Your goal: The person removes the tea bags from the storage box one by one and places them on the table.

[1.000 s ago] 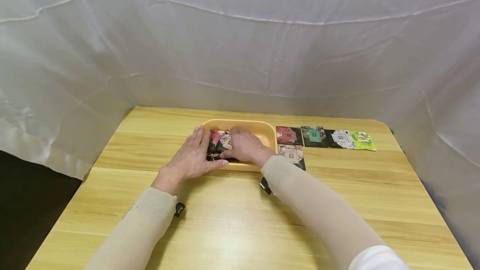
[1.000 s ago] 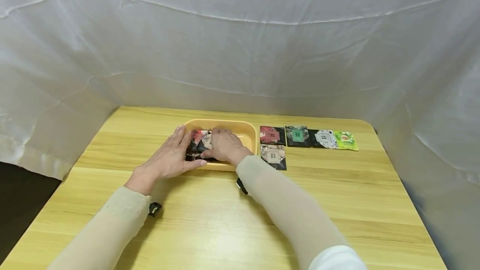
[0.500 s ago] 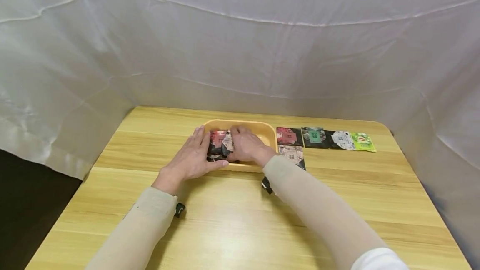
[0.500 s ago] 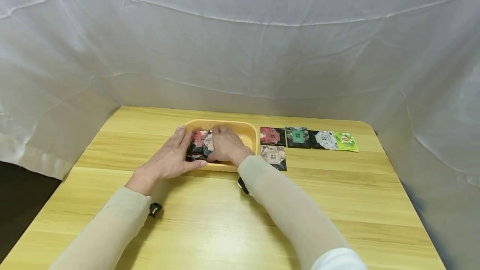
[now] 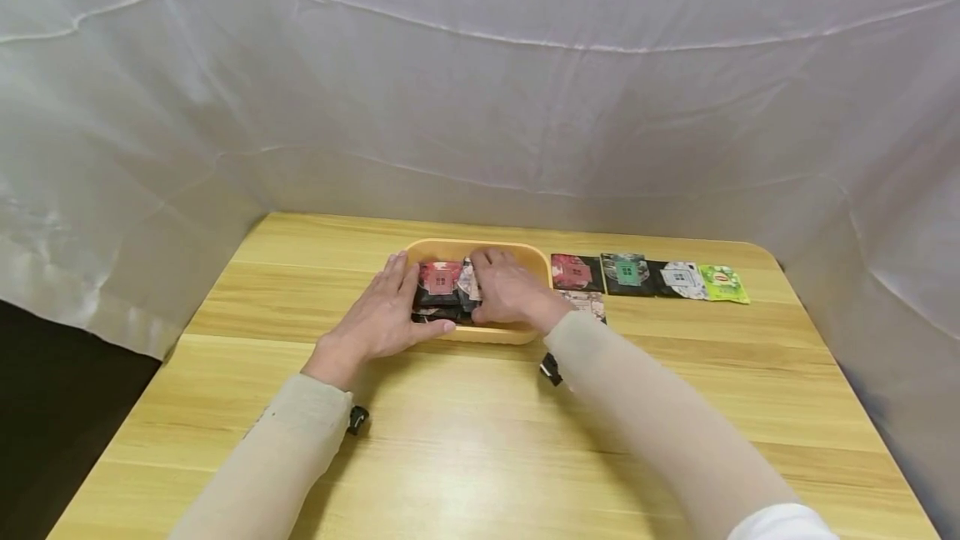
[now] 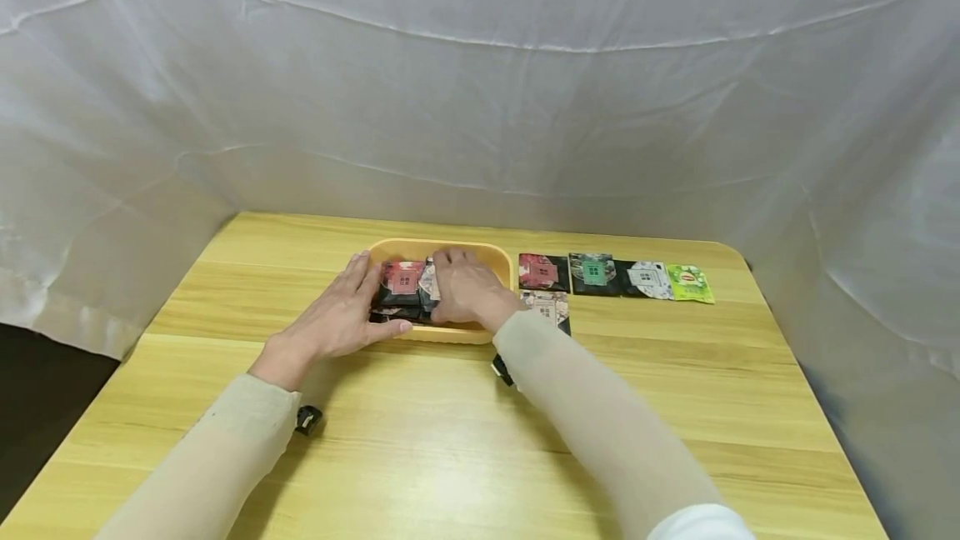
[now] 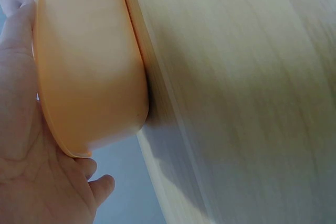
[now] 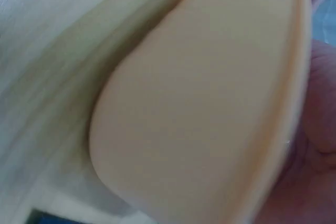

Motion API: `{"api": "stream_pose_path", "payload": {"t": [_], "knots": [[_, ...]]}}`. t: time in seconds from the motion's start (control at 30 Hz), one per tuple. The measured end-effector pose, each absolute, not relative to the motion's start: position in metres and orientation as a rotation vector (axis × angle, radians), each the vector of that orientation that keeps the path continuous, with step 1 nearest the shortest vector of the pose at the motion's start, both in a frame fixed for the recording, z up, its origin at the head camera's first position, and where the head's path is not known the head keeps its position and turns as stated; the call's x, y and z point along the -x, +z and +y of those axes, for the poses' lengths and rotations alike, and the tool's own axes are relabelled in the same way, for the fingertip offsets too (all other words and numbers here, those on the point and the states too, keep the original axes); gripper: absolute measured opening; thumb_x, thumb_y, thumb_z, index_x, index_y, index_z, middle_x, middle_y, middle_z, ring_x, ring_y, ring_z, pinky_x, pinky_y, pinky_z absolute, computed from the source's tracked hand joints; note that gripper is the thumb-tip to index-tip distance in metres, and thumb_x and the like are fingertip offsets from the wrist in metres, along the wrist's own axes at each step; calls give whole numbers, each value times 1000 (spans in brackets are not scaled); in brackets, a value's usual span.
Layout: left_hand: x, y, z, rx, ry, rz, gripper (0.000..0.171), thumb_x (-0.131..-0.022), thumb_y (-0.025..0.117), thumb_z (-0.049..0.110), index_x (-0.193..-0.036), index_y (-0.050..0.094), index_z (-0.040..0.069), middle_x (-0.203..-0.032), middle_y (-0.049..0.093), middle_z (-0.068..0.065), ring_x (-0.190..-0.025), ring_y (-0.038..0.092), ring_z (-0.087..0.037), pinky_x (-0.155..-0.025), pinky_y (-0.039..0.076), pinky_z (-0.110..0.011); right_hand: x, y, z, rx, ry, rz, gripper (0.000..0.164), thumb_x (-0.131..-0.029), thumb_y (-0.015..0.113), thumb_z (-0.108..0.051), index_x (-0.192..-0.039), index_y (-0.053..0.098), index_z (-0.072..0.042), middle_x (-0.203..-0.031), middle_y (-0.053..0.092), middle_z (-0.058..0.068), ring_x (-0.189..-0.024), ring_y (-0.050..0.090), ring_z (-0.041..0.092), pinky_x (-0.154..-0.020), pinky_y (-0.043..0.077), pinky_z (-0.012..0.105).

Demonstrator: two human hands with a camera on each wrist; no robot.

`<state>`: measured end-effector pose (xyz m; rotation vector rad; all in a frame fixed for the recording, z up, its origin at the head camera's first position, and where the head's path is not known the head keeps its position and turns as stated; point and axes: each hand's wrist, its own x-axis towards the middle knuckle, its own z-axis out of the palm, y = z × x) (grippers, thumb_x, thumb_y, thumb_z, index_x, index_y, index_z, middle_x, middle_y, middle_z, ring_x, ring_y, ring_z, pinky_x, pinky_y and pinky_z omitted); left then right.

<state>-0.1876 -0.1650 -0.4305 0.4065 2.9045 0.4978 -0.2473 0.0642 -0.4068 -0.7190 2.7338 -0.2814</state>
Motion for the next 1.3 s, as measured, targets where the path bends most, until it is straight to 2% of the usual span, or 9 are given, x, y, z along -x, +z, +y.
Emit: {"api": "stream_pose_path", "payload": {"t": [0.17, 0.37, 0.57, 0.8, 1.0, 1.17, 1.3], "knots": [[188, -432, -164, -414, 498, 2909, 130, -85, 48, 93, -169, 9, 3, -177, -3, -23, -165, -1, -37, -134, 10, -50, 244, -390, 80, 741, -267, 2754, 110, -83, 89, -39, -166, 25, -6, -166, 36, 21, -151, 38, 40, -125, 38, 54], [188, -431, -164, -400, 491, 2905, 131, -84, 47, 95, -169, 10, 3, -177, -4, -22, -165, -2, -36, -134, 11, -51, 239, -370, 96, 754, -307, 2763, 111, -84, 89, -38, -167, 23, -6, -168, 33, 20, -155, 33, 41, -127, 33, 56], [187, -430, -165, -398, 492, 2909, 131, -83, 48, 94, -169, 10, 3, -177, -3, -22, -165, -1, -37, -134, 12, -51, 236, -358, 118, 743, -332, 2765, 107, -85, 86, -38, -168, 23, -9, -167, 34, 18, -153, 36, 39, -119, 43, 59], [188, -431, -164, -392, 485, 2907, 130, -84, 50, 93, -169, 12, 2, -177, -3, -22, -165, -1, -37, -133, 13, -52, 233, -358, 151, 727, -313, 2766, 107, -86, 85, -36, -167, 23, -7, -168, 33, 20, -154, 35, 41, -122, 39, 60], [189, -431, -166, -376, 477, 2897, 130, -84, 48, 94, -169, 11, 3, -177, -3, -21, -165, -2, -36, -133, 14, -53, 232, -365, 182, 750, -312, 2796, 101, -84, 84, -29, -164, 29, 1, -163, 38, 26, -150, 38, 47, -120, 40, 62], [190, -432, -167, -364, 485, 2888, 132, -82, 44, 97, -170, 11, 4, -178, -4, -20, -165, -3, -35, -133, 16, -53, 230, -371, 207, 688, -267, 2820, 107, -84, 88, -40, -163, 30, 2, -163, 37, 30, -150, 36, 52, -122, 35, 66], [190, -432, -168, -363, 491, 2885, 130, -83, 47, 95, -170, 10, 5, -178, -5, -20, -165, -3, -35, -133, 17, -54, 228, -378, 228, 656, -200, 2827, 104, -84, 88, -33, -162, 30, 4, -163, 37, 31, -150, 35, 53, -122, 34, 67]]}}
